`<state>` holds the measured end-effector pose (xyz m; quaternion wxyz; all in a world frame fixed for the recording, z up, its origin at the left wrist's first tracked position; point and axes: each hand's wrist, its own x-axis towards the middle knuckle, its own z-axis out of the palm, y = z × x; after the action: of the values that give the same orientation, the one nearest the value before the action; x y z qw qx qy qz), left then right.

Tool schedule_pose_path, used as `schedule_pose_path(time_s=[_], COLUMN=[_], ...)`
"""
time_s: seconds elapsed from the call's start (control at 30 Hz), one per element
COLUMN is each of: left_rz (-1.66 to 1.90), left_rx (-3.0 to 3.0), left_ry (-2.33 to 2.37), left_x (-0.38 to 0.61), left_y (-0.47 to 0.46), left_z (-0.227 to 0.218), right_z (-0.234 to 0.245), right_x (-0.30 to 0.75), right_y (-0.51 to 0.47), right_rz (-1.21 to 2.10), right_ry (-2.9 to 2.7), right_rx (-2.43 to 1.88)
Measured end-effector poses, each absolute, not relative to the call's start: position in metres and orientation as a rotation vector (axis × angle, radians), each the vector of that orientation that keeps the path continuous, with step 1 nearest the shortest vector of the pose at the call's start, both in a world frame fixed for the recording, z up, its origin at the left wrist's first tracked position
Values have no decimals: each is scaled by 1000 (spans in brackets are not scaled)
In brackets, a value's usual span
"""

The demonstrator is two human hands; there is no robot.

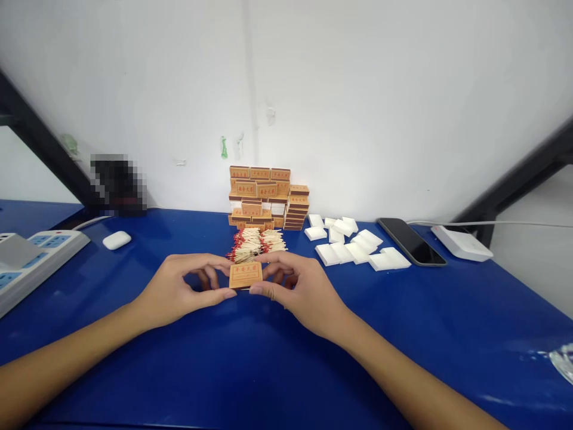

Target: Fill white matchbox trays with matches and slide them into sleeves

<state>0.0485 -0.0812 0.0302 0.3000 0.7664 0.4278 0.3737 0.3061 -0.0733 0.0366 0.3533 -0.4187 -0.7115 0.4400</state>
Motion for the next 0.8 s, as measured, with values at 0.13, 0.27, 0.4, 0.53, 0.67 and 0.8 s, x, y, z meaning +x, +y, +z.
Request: schedule_pose_path(time_s=[0.13, 0.27, 0.4, 0.53, 0.67, 0.8], left_rz=[979, 990, 909, 793, 788, 791], left_rx=[2102, 2116, 2037, 2078, 2137, 2177], left_ry=[1143, 1315, 1542, 1718, 1732, 1755], left_x=[42, 9, -35, -54, -44, -27], left_y=[-76, -46, 2, 40, 61, 76], left_z=[37, 53, 61, 53, 45, 38], right_z=[33, 33, 40, 48, 53, 54], right_x=[308, 321, 337, 352, 370, 383], right_y=[-72, -60, -45, -33, -22, -16], right_rz=[1034, 674, 435, 331, 168, 65], right_ry=[-1952, -2059, -2051, -2089, -2139, -2111], right_rx=[-1057, -1070, -1155, -1279, -1462, -1549])
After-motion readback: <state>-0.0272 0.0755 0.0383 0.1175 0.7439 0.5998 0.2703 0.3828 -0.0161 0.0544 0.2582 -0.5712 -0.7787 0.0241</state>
